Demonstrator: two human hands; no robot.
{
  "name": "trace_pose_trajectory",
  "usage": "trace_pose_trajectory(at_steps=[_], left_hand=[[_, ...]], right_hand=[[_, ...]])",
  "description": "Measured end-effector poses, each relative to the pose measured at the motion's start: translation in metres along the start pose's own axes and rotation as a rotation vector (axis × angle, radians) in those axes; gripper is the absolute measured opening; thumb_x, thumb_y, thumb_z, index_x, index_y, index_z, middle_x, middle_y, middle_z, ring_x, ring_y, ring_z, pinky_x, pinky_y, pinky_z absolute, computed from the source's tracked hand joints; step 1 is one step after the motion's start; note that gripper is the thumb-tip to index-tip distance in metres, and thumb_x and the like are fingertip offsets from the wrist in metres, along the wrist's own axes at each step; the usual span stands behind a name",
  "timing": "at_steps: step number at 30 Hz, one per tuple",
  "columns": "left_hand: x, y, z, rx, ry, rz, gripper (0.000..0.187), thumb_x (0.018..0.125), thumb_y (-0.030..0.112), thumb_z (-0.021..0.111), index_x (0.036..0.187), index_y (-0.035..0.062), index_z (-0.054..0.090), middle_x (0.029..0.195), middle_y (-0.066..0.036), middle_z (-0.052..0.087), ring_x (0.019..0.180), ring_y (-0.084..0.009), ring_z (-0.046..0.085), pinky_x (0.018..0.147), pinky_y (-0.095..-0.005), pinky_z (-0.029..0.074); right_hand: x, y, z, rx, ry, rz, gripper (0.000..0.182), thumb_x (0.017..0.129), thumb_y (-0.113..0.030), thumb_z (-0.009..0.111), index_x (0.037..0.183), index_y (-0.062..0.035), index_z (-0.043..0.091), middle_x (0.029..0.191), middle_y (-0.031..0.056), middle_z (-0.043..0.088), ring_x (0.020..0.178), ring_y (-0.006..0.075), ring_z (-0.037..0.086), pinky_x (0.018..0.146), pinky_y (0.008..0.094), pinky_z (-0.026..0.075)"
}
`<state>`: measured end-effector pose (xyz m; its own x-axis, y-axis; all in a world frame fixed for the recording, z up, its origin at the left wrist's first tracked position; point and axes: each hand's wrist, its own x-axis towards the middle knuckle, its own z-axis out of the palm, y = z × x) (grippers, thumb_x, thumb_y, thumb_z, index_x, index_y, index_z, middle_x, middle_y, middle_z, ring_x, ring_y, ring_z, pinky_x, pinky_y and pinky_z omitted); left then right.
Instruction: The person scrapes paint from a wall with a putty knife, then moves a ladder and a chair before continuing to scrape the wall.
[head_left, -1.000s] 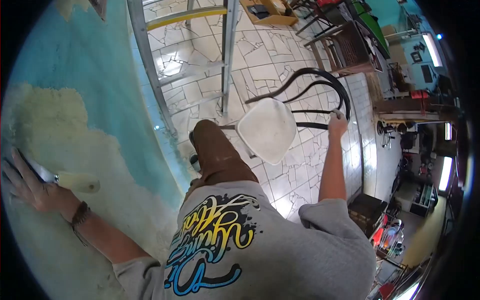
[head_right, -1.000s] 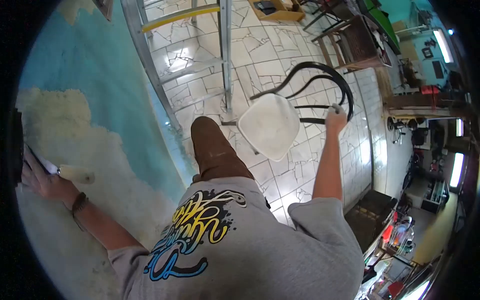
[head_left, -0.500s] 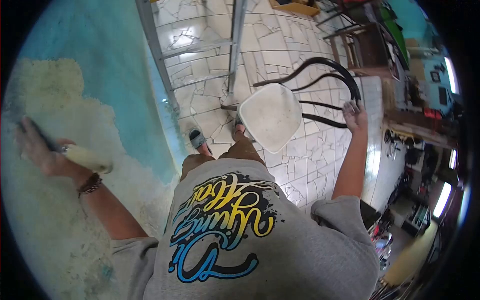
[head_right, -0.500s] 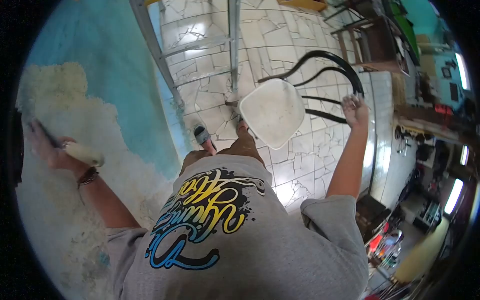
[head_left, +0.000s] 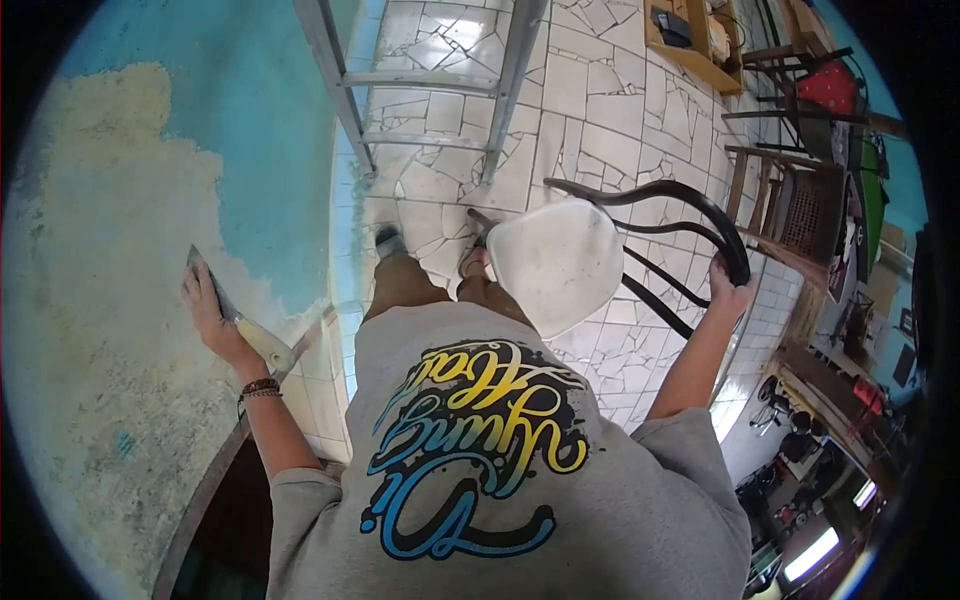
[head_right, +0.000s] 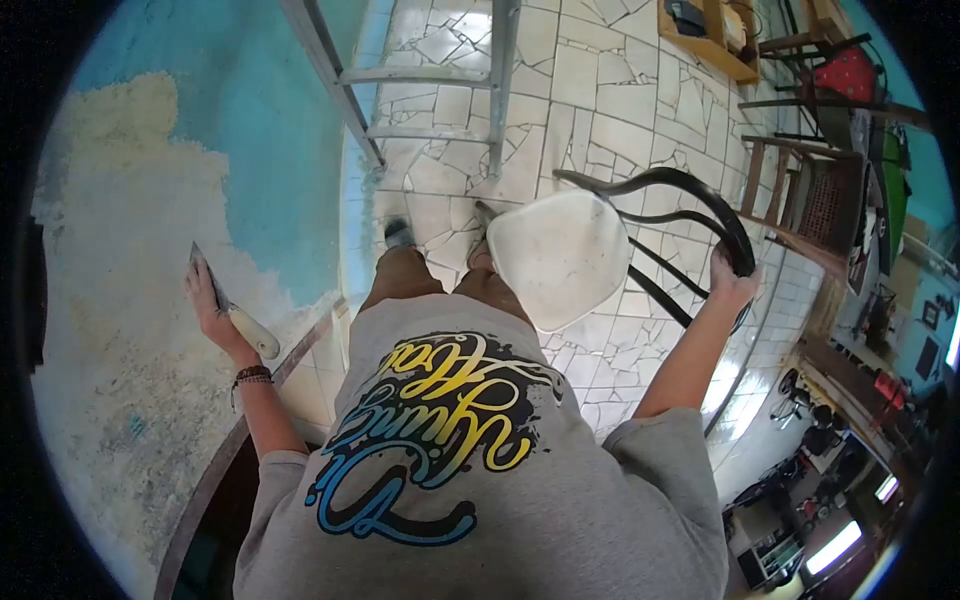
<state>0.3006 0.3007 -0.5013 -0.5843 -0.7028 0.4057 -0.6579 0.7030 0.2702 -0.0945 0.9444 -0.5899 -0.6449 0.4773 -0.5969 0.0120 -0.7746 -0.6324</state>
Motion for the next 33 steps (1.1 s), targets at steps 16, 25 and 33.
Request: trace_pose_trajectory(at_steps=[16, 25, 33], left_hand=[[0.094, 0.100, 0.098, -0.028, -0.124, 0.204, 0.050, 0.087, 0.021, 0.059, 0.136, 0.0113, 0.053, 0.144, -0.015, 0.045, 0.135, -0.0388, 0.038, 0.111, -0.0463, 0.028], [0.075, 0.226, 0.125, -0.026, -0.107, 0.213, 0.045, 0.087, 0.020, 0.059, 0.132, 0.0137, 0.058, 0.144, -0.012, 0.046, 0.136, -0.0369, 0.037, 0.111, -0.0488, 0.026], [0.088, 0.413, 0.155, -0.203, -0.122, 0.403, 0.049, 0.081, 0.012, 0.061, 0.130, 0.0172, 0.060, 0.144, -0.012, 0.046, 0.136, -0.0367, 0.036, 0.112, -0.0526, 0.024]], right_hand=[[0.171, -0.119, 0.134, -0.126, -0.045, -0.053, 0.052, 0.091, -0.047, 0.059, 0.123, -0.0057, 0.055, 0.127, 0.0140, 0.057, 0.121, 0.0316, 0.048, 0.108, 0.0533, 0.028], [0.330, -0.182, 0.179, -0.037, -0.153, -0.043, 0.041, 0.090, -0.036, 0.065, 0.111, -0.0022, 0.061, 0.111, 0.0124, 0.064, 0.105, 0.0297, 0.058, 0.096, 0.0451, 0.046], [0.377, -0.175, 0.217, -0.151, -0.253, -0.050, 0.041, 0.093, -0.027, 0.062, 0.122, 0.0009, 0.054, 0.130, 0.0138, 0.052, 0.121, 0.0290, 0.047, 0.106, 0.0437, 0.037]])
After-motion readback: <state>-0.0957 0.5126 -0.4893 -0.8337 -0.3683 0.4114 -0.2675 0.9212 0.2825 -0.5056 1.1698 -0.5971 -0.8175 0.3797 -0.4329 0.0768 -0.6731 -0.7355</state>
